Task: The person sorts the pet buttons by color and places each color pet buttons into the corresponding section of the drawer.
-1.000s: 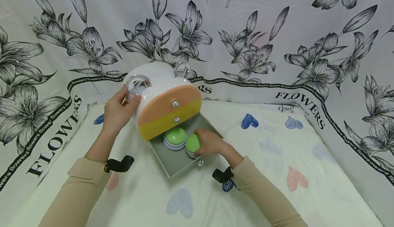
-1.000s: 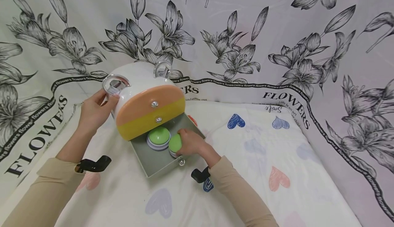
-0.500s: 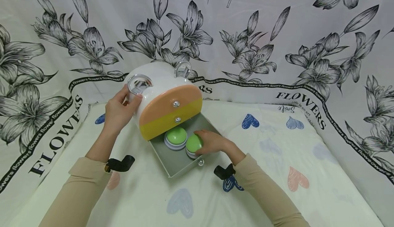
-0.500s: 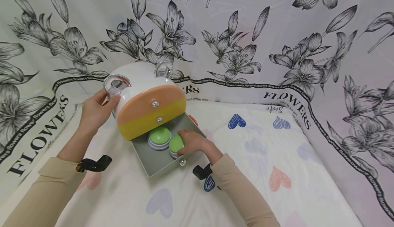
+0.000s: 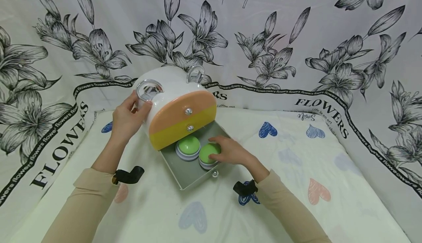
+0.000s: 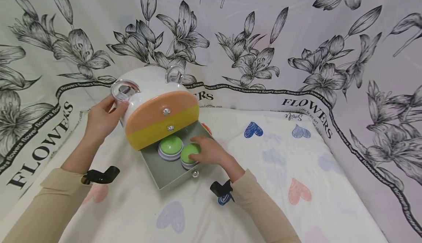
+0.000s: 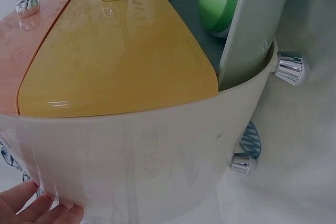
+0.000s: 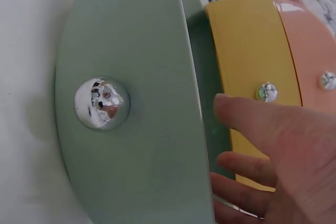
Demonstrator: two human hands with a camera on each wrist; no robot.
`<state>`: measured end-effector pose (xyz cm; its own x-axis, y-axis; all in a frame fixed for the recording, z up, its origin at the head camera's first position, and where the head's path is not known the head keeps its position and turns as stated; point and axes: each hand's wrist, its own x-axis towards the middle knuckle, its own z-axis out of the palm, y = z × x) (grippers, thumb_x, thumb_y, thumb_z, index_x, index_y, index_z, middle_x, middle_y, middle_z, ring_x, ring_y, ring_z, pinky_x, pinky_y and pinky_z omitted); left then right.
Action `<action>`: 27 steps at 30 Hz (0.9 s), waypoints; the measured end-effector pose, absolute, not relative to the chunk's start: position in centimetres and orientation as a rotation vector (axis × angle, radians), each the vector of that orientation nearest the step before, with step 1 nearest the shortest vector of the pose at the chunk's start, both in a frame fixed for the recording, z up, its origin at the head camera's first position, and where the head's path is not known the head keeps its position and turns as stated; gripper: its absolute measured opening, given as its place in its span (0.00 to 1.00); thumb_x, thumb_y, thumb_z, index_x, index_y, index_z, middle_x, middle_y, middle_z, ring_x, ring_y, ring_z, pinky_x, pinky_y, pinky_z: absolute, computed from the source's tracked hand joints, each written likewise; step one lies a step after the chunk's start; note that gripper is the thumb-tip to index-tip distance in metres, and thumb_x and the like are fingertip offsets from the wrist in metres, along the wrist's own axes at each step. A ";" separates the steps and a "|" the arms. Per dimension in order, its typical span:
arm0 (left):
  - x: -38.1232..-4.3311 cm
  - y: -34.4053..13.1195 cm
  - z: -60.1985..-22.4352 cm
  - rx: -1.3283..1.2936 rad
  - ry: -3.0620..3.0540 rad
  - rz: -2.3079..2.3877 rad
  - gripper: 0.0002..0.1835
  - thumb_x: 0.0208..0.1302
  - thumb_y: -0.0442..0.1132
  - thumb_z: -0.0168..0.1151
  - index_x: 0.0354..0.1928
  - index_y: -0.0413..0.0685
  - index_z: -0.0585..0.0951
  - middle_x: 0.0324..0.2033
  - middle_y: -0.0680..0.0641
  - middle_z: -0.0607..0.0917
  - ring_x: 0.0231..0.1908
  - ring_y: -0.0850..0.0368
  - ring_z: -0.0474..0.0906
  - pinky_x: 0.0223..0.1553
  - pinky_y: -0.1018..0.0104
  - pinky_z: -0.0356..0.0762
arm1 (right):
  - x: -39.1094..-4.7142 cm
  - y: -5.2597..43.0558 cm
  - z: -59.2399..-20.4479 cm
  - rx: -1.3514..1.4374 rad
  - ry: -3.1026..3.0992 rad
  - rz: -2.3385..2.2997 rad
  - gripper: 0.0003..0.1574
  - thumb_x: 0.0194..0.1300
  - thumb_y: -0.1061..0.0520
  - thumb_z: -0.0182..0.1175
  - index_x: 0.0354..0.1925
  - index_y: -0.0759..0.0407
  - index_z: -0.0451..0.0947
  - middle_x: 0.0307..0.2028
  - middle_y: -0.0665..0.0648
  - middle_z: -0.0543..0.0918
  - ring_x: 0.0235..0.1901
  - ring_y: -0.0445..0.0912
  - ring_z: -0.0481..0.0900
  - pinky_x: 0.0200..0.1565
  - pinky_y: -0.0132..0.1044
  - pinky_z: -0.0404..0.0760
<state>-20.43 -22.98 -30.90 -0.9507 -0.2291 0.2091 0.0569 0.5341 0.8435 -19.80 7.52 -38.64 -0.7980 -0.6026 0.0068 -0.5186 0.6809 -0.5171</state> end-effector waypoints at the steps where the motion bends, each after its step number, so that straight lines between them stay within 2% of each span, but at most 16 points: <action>1: -20.4 -23.0 -30.9 0.142 -2.481 -1.381 0.37 0.59 0.61 0.53 0.68 0.55 0.63 0.69 0.53 0.58 0.68 0.53 0.55 0.61 0.54 0.65 | -19.7 7.6 -38.6 -0.915 2.737 -0.787 0.35 0.56 0.50 0.64 0.59 0.63 0.69 0.55 0.59 0.76 0.55 0.50 0.73 0.58 0.42 0.73; 7: -20.5 -23.0 -31.0 0.120 -2.468 -1.385 0.35 0.60 0.60 0.54 0.67 0.53 0.65 0.69 0.53 0.58 0.68 0.54 0.54 0.62 0.54 0.64 | -18.6 8.3 -38.7 -0.931 2.812 -0.961 0.30 0.57 0.52 0.64 0.57 0.60 0.72 0.54 0.55 0.77 0.56 0.49 0.73 0.58 0.41 0.73; 15: -20.4 -23.0 -30.9 0.128 -2.474 -1.383 0.35 0.60 0.60 0.54 0.67 0.54 0.64 0.69 0.53 0.57 0.68 0.53 0.54 0.62 0.54 0.64 | -16.7 9.0 -39.1 -0.933 2.900 -1.220 0.23 0.57 0.56 0.64 0.52 0.58 0.75 0.48 0.53 0.81 0.48 0.48 0.78 0.48 0.41 0.80; 19: -20.4 -22.9 -31.0 0.131 -2.475 -1.382 0.35 0.60 0.60 0.54 0.67 0.54 0.64 0.69 0.53 0.58 0.68 0.53 0.55 0.61 0.54 0.65 | -15.6 9.6 -39.5 -0.892 2.947 -1.321 0.21 0.56 0.57 0.65 0.50 0.56 0.76 0.46 0.51 0.81 0.45 0.44 0.79 0.43 0.36 0.82; 27: -20.4 -22.9 -30.9 0.142 -2.476 -1.385 0.36 0.60 0.60 0.53 0.67 0.54 0.64 0.69 0.54 0.56 0.68 0.52 0.54 0.61 0.54 0.65 | -13.8 10.7 -41.0 -0.803 2.971 -1.497 0.18 0.56 0.59 0.65 0.46 0.59 0.77 0.40 0.51 0.82 0.40 0.42 0.80 0.38 0.38 0.84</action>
